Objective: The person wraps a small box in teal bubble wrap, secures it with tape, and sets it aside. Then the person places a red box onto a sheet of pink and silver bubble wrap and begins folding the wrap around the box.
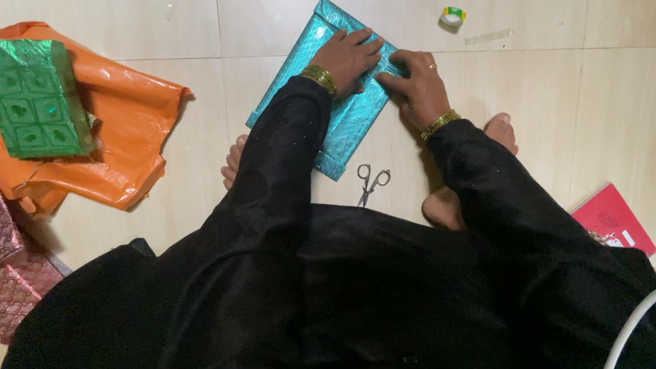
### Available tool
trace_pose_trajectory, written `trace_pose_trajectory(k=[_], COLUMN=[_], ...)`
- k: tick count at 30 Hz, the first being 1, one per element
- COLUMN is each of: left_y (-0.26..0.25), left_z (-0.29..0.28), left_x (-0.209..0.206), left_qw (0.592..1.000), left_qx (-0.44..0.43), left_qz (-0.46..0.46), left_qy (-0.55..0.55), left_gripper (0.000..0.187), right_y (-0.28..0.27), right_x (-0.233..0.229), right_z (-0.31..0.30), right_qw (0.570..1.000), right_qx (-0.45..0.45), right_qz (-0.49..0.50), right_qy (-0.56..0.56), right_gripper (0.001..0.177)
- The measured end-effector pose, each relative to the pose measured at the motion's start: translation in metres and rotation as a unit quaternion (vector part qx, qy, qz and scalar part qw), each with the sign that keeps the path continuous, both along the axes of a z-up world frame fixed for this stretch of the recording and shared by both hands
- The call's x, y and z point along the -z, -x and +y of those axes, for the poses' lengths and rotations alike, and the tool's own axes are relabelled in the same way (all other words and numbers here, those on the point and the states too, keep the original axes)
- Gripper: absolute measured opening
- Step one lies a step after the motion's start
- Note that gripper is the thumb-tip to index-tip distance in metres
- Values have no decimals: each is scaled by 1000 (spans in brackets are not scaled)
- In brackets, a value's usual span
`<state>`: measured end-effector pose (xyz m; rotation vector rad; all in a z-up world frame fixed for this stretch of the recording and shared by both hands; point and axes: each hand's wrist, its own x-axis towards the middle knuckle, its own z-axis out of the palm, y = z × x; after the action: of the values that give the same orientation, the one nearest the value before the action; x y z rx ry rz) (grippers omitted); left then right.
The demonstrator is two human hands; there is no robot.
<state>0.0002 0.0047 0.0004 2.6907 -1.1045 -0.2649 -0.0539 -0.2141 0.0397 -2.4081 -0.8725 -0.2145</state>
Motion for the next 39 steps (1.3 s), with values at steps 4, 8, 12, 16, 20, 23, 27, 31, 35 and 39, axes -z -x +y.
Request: trace_pose_trajectory(k=[4,8,12,16,20,23,27,31,35,39], left_y=[1,-2,3,17,27,42,65,59,49,38], left_z=[0,1,-4,7,48,93,123,134,140,140], left_x=[2,6,-5,-29,-29,-14,29,66,65,17], left_qw=[1000,1000,1000,997,946,899,873,827,810,789], left_qx=[2,-4,-13,-25,-230,-383,-426,-472,-454,-432], left_qz=[3,17,13,-44,-97,5,85,121,245,257], left_qy=[-3,-12,2,54,208,214,223,280,279,354], left_gripper=[75,73,62,73,62,50,24,21,21,18], right_y=[5,4,13,41,60,62,56,46,33,11], right_x=[-9,-14,-16,2,30,37,40,49,63,61], right_z=[6,7,4,5,-1,1,14,11,-2,-7], right_qw=[1000,999,996,991,772,602,527,578,630,625], right_qx=[-19,-46,-82,69,289,331,342,282,257,256], right_qz=[-10,-6,-17,56,417,566,618,635,627,576], right_qy=[11,27,4,-103,-383,-456,-474,-427,-381,-461], right_gripper=[39,39,32,49,47,45,34,23,18,15])
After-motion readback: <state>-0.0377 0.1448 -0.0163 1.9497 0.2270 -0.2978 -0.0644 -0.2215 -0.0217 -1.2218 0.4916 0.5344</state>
